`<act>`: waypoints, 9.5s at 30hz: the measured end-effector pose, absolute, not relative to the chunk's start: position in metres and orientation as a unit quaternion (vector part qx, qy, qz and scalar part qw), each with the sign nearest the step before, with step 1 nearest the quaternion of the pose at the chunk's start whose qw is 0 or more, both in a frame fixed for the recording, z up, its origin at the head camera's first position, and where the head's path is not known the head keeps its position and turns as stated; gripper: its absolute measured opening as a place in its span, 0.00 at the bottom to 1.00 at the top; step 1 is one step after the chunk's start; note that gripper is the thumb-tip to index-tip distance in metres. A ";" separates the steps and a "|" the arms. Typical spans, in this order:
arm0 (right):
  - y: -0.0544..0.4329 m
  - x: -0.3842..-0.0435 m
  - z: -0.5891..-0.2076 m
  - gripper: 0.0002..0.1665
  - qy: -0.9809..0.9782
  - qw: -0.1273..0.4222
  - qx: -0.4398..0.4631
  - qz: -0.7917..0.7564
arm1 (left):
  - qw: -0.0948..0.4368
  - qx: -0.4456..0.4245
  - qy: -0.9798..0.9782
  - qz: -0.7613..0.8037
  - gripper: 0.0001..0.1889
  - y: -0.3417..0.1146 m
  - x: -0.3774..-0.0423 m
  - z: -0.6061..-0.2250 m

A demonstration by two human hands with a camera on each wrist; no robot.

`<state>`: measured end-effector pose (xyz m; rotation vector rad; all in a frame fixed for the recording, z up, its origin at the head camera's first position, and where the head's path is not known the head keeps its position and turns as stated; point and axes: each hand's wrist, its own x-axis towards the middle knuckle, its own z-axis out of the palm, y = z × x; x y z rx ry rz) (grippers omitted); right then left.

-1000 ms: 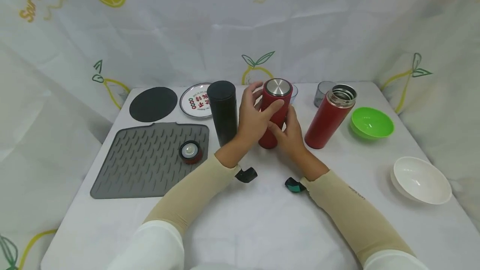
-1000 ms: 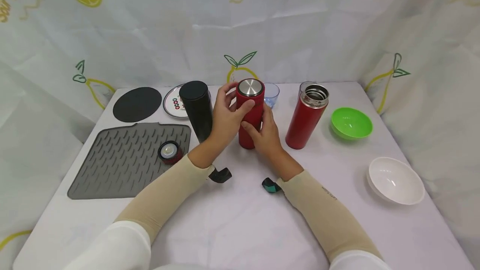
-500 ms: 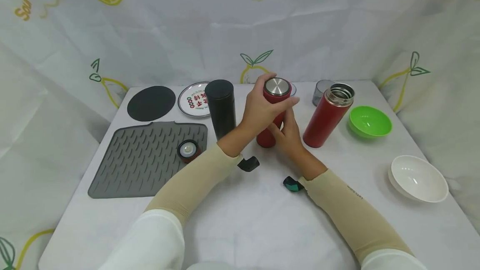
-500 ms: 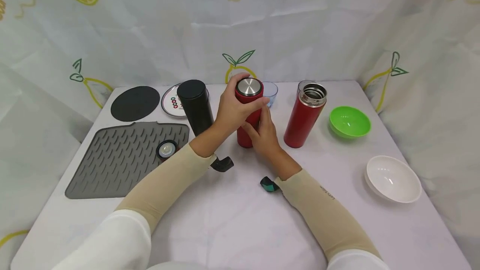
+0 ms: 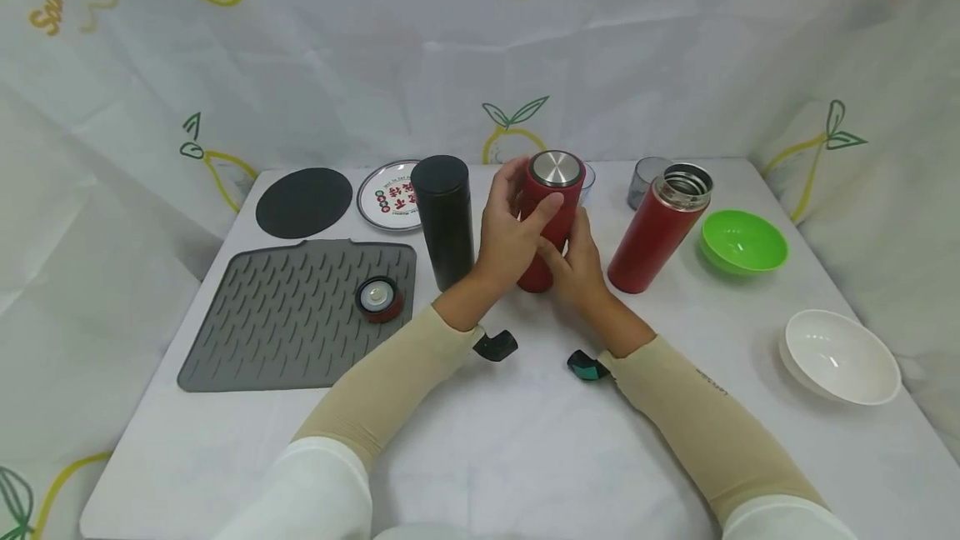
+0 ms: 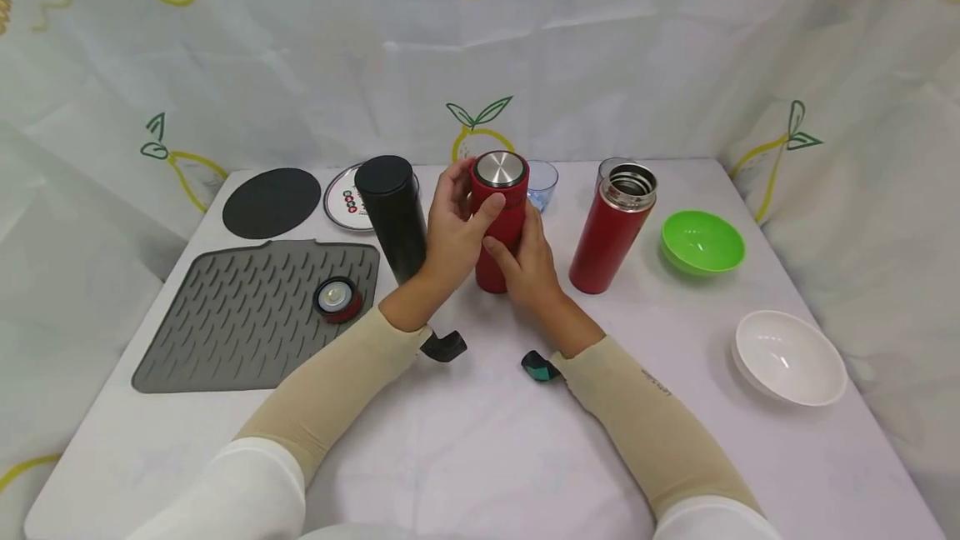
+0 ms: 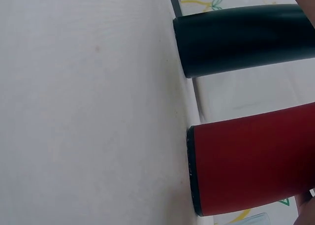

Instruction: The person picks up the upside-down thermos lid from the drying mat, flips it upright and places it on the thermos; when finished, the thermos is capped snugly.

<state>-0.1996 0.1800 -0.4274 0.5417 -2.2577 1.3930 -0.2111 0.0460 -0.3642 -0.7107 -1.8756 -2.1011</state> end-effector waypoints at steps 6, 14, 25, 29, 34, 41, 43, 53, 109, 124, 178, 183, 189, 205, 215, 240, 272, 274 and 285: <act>0.182 -0.198 -0.428 0.46 -0.829 0.210 0.189 0.483 | 0.093 -0.232 -0.692 -0.678 0.40 0.056 -0.214 -0.359; 0.185 -0.204 -0.425 0.42 -0.822 0.176 0.200 0.502 | 0.108 -0.187 -0.747 -0.629 0.38 0.055 -0.222 -0.340; 0.181 -0.206 -0.424 0.45 -0.818 0.132 0.195 0.525 | 0.044 -0.209 -0.760 -0.614 0.43 0.013 -0.196 -0.361; 0.185 -0.197 -0.419 0.48 -0.840 0.054 0.144 0.521 | 0.015 -0.264 -0.829 -0.493 0.35 -0.030 -0.160 -0.375; 0.200 -0.186 -0.414 0.53 -0.868 -0.019 0.109 0.484 | 0.057 -0.297 -0.890 -0.340 0.28 -0.108 -0.147 -0.386; 0.212 -0.176 -0.414 0.50 -0.871 -0.024 0.138 0.472 | -0.056 -0.118 -0.954 -0.271 0.50 -0.185 -0.168 -0.411; 0.214 -0.171 -0.412 0.48 -0.880 -0.028 0.131 0.457 | -0.090 -0.098 -0.952 -0.277 0.51 -0.191 -0.172 -0.417; 0.219 -0.132 -0.380 0.37 -0.930 -0.040 0.099 0.351 | 0.029 -0.239 -0.936 -0.258 0.39 -0.163 -0.158 -0.404; 0.335 -0.199 -0.333 0.33 -0.690 0.229 0.240 0.643 | 0.087 -0.417 -0.690 -0.586 0.37 0.046 -0.157 -0.301; 0.344 -0.223 -0.369 0.36 -0.724 0.055 0.275 0.630 | 0.095 -0.301 -0.791 -0.524 0.39 0.145 -0.203 -0.314; 0.336 -0.216 -0.362 0.30 -0.836 0.027 0.128 0.533 | 0.089 -0.164 -0.834 -0.519 0.45 0.168 -0.215 -0.329; 0.338 -0.214 -0.361 0.31 -0.847 0.031 0.113 0.519 | 0.110 -0.209 -0.854 -0.464 0.54 0.171 -0.217 -0.318; 0.338 -0.215 -0.363 0.37 -0.830 0.016 0.145 0.538 | 0.058 -0.250 -0.822 -0.508 0.46 0.166 -0.224 -0.320; 0.336 -0.216 -0.359 0.32 -0.833 0.015 0.124 0.540 | 0.049 -0.224 -0.787 -0.573 0.39 0.168 -0.228 -0.328; 0.342 -0.213 -0.363 0.37 -0.843 -0.003 0.127 0.524 | 0.107 -0.289 -0.714 -0.628 0.31 0.159 -0.217 -0.359; 0.339 -0.217 -0.362 0.36 -0.846 0.016 0.126 0.518 | 0.154 -0.286 -0.737 -0.593 0.27 0.158 -0.218 -0.355; 0.342 -0.216 -0.365 0.32 -0.820 0.030 0.170 0.545 | 0.050 -0.191 -0.812 -0.549 0.48 0.180 -0.224 -0.334; 0.343 -0.216 -0.366 0.33 -0.818 0.028 0.177 0.547 | 0.065 -0.174 -0.805 -0.563 0.47 0.180 -0.220 -0.338; 0.342 -0.214 -0.361 0.36 -0.842 -0.002 0.118 0.526 | 0.113 -0.263 -0.758 -0.587 0.32 0.165 -0.216 -0.357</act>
